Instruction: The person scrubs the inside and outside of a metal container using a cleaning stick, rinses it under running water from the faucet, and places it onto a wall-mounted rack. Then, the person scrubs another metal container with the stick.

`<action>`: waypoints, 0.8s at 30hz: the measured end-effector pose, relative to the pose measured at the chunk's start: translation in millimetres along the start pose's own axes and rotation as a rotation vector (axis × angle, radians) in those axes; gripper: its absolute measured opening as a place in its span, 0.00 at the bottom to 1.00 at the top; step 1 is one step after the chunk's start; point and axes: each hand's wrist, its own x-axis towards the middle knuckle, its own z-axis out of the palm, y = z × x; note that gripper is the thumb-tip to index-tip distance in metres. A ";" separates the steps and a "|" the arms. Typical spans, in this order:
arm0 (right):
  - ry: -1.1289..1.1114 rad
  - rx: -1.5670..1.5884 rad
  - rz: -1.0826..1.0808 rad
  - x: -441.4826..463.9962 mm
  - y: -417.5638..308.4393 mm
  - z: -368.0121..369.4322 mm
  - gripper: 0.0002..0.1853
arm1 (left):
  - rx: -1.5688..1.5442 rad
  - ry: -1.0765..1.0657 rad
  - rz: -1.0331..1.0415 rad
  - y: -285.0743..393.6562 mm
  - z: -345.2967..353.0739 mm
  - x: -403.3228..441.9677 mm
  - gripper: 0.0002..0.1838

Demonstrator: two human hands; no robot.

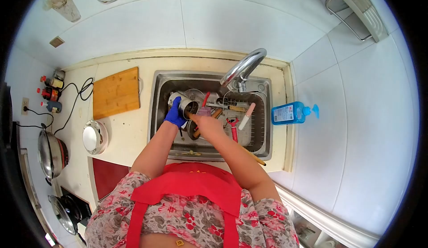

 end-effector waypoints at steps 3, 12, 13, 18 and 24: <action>-0.095 0.064 -0.042 1.0 7.4 4.9 0.17 | -0.090 0.009 -0.010 10.7 -12.9 6.5 0.27; -0.282 0.649 0.145 -34.2 68.9 -53.1 0.19 | -0.173 -0.109 0.025 37.4 -13.3 0.0 0.32; -0.238 0.659 0.150 -39.5 75.3 -55.1 0.19 | -0.195 -0.153 0.003 37.3 -15.9 2.6 0.31; -0.084 0.728 0.262 -48.1 122.1 -26.8 0.20 | -0.155 -0.115 -0.035 32.2 2.7 -10.4 0.29; 0.058 0.185 0.377 -40.3 161.5 10.7 0.20 | -0.107 -0.267 -0.070 19.9 -3.9 3.0 0.26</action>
